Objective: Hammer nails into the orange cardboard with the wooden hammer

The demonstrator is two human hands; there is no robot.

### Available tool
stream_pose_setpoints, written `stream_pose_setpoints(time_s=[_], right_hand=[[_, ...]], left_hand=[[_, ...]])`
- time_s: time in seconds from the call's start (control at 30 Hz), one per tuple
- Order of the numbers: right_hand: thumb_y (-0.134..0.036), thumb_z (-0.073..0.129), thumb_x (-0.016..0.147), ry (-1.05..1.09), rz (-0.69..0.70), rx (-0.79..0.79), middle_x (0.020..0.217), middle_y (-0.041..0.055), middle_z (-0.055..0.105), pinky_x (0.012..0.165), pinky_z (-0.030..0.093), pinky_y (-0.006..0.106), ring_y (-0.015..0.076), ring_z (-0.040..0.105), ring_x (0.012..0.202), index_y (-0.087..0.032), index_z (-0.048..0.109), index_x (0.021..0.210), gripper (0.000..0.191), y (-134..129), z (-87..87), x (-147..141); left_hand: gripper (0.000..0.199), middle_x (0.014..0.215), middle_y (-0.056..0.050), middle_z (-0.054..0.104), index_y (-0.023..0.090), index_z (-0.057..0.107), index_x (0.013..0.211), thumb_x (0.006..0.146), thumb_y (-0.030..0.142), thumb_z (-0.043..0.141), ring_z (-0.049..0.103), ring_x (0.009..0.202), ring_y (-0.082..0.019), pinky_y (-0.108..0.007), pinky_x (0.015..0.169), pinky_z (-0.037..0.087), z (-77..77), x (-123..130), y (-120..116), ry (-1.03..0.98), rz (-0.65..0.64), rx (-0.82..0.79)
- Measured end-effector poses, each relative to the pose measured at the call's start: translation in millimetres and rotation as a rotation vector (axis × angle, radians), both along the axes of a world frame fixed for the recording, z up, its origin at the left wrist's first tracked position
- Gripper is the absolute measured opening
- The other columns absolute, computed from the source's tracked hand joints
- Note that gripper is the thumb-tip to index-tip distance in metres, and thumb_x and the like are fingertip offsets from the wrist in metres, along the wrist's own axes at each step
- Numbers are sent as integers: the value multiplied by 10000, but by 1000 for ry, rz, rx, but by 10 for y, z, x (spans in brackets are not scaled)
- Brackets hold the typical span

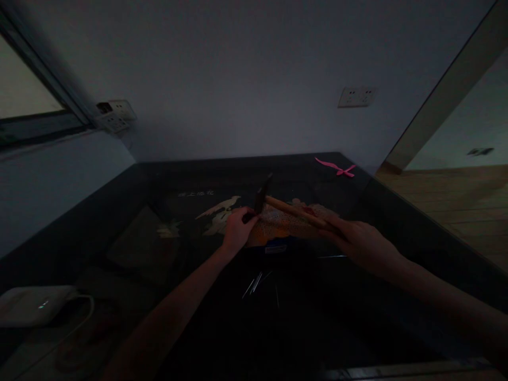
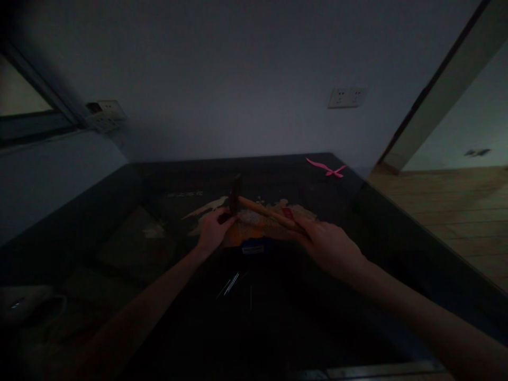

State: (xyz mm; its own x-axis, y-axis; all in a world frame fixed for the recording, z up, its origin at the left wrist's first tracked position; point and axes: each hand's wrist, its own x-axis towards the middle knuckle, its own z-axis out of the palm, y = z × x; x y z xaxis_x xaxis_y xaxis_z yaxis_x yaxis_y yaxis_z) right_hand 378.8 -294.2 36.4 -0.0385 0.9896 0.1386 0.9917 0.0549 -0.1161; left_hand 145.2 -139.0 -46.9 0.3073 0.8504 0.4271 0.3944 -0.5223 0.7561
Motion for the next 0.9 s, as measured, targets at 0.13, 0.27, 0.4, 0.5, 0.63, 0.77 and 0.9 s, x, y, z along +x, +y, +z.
stream_pose_setpoints(time_s=[0.13,0.27,0.4,0.5,0.63,0.77,0.9], right_hand=[[-334,422,932,-10,-26,12,897,85,747,578,501,308,247,704,701,-209,588,1206,344,-3,4,-1],[-354,406,940,77,-21,31,919,81,739,585,497,293,233,702,709,-208,609,1133,316,-9,20,9],[-332,397,940,11,-7,3,865,78,738,572,479,292,236,696,694,-207,620,1079,292,-6,-3,6],[-328,393,943,-23,-17,-25,898,77,738,587,483,286,233,700,726,-209,617,1083,290,-4,-10,-4],[-345,395,949,24,-17,5,931,81,737,597,493,281,222,702,722,-202,582,1175,326,-3,-13,-4],[-331,406,945,-18,0,2,903,80,742,576,493,293,234,703,704,-199,599,1168,323,8,-36,9],[-323,412,939,22,9,33,932,95,742,606,509,318,247,704,725,-193,602,1167,324,6,-34,20]], left_hand=[[30,785,-19,677,174,647,773,779,202,636,621,743,-169,-289,698,482,3,-3,-1,0,-5,-4],[42,779,-26,675,172,647,767,784,208,631,627,751,-173,-296,711,493,-22,-2,10,-27,-16,-3],[32,804,-29,679,173,651,782,766,200,646,629,764,-177,-297,711,497,-43,-3,24,-11,7,3],[41,797,-24,677,172,653,790,766,204,646,629,754,-174,-292,703,494,-39,-5,22,-6,6,8],[38,787,-28,675,167,651,768,778,199,632,631,765,-173,-293,724,493,-16,2,6,-28,-14,-9],[24,783,-19,677,173,648,781,771,192,639,623,743,-171,-290,703,487,-4,4,-1,7,5,-16],[35,795,-21,680,174,646,781,783,206,632,627,761,-171,-289,717,486,-12,-2,-4,-5,-5,12]])
